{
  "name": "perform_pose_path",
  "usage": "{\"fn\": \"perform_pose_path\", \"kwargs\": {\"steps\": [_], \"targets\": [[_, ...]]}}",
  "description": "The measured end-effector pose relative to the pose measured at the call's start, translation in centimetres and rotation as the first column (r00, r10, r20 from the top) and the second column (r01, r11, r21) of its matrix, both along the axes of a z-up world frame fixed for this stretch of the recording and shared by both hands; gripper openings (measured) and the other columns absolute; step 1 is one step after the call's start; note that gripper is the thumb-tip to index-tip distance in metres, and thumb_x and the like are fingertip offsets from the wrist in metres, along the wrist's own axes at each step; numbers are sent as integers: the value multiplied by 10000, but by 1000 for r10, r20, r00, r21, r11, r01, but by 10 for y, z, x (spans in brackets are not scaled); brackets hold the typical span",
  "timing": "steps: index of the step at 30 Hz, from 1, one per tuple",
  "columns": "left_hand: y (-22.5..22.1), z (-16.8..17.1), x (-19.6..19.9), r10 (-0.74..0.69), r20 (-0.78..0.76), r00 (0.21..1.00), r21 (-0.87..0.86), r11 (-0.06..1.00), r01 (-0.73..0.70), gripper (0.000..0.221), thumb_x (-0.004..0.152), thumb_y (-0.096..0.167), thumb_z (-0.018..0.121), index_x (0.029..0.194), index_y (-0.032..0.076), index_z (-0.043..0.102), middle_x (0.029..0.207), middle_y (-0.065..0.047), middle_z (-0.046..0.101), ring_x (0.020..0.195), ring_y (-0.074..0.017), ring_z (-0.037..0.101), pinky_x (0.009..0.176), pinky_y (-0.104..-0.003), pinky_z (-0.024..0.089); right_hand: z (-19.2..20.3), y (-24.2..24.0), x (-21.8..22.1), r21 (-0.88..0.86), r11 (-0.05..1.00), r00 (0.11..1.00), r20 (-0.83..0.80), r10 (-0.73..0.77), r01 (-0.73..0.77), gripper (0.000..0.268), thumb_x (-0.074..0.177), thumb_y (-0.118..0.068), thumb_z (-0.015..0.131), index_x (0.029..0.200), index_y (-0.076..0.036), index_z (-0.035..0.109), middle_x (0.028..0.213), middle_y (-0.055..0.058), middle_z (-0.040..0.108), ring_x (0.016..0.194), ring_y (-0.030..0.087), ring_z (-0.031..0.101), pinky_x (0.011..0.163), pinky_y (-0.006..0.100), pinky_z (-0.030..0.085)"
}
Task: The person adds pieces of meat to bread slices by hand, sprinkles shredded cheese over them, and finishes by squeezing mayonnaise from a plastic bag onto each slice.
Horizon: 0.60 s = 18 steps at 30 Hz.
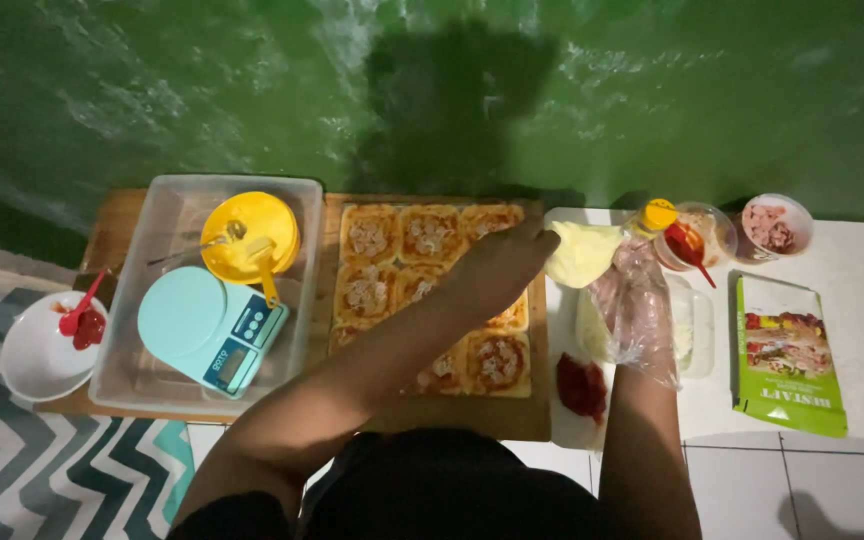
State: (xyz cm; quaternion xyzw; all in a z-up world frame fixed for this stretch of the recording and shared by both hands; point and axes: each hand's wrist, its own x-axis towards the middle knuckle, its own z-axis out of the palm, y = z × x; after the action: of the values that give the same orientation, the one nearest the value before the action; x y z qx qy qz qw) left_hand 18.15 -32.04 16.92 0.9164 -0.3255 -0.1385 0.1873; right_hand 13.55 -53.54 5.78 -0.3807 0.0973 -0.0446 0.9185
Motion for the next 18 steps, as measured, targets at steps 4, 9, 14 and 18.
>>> {"fn": "perform_pose_path", "kwargs": {"steps": [4,9,14,18], "targets": [[6,-40,-3,57,370,927,-190,982,15,338,890,-47,574,1225,-19,600,1501,-275,473,1061,-364,712,814,-429,614,11,24,-12,104,994,980,200,3,-24,469,989,-64,725,1385,55,504,1316,212,641,1242,308,670,1083,413,605],[15,-39,-29,230,-85,969,-590,773,-236,175,1001,101,599,1164,50,638,1197,-155,727,1044,-286,742,906,-413,596,-25,51,-23,438,898,987,154,-40,-32,571,984,-2,757,1481,136,512,1374,269,663,1253,341,659,924,344,607],[37,-50,-40,299,147,943,-602,783,-154,127,957,124,640,1051,42,616,1043,-179,662,913,-332,668,787,-462,566,-15,88,-31,609,791,985,164,-51,-60,576,914,-75,794,1402,114,552,1396,357,568,1236,452,616,920,457,611],[45,-31,-49,297,-189,936,-605,715,-349,109,1023,103,550,1105,42,585,1013,-179,666,852,-248,679,762,-411,605,-27,110,-32,617,721,937,324,132,-315,267,931,-60,789,1106,-86,590,1496,225,557,1399,350,595,1064,460,595]]}}
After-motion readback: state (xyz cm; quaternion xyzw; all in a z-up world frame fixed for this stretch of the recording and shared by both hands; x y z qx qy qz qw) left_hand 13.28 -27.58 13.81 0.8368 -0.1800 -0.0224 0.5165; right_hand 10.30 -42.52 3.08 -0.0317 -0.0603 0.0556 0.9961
